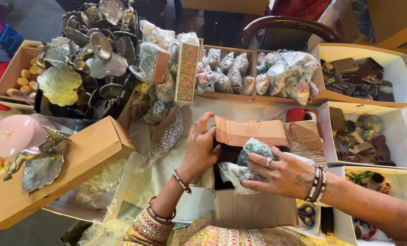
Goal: The person packs bubble-wrapped decorative metal ornaments from trays into a cardboard box, folds the box flaps closed, and seals the box using a roll of brown packing tape. Other people stand nearby at the table while the person presses the box shut and applies tape.
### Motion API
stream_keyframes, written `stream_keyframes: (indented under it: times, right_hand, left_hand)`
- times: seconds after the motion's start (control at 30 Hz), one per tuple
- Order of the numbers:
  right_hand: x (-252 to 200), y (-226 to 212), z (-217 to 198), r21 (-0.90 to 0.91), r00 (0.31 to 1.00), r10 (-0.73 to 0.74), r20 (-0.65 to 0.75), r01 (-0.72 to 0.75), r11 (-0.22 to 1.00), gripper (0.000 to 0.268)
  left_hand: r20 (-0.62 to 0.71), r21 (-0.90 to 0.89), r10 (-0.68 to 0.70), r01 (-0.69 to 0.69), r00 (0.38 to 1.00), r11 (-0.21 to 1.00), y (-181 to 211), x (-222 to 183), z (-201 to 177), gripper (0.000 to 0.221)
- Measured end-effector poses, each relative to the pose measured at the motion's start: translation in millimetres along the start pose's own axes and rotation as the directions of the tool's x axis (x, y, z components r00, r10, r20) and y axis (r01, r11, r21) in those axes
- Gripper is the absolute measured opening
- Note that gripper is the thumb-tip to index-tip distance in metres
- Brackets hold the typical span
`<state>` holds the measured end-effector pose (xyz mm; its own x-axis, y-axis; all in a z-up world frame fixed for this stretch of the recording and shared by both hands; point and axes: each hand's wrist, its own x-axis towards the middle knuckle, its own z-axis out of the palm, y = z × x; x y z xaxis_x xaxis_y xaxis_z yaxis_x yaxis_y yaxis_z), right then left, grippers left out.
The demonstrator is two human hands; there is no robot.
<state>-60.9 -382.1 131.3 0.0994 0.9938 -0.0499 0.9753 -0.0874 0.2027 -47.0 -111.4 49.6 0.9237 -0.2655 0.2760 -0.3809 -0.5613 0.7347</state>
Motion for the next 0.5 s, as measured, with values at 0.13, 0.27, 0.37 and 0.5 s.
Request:
stream_keyframes:
  times: [0.13, 0.27, 0.37, 0.5]
  right_hand:
    - [-6.8, -5.6, 1.1, -0.041, 0.997, 0.03, -0.07, -0.033, 0.999, 0.052]
    - [-6.4, -8.1, -1.9, -0.055, 0.998, 0.011, -0.061, -0.015, 0.998, 0.053]
    - [-6.8, -5.8, -2.9, -0.043, 0.999, 0.01, -0.037, -0.011, 0.999, 0.053]
    - [-10.7, 2.2, 17.6, -0.007, 0.999, 0.018, -0.037, -0.018, 1.0, 0.054]
  left_hand:
    - [-0.336, 0.262, 0.195, -0.108, 0.922, 0.959, 1.7, -0.9, 1.5, 0.041]
    - [-0.146, 0.415, 0.367, -0.28, 0.919, 0.866, 3.6, 14.6, -2.5, 0.045]
    - [-0.14, 0.186, 0.122, -0.095, 0.983, 0.978, -7.4, 29.1, 3.2, 0.021]
    - [-0.189, -0.279, -0.334, 0.275, 0.924, 0.92, -23.3, 43.8, 9.0, 0.026]
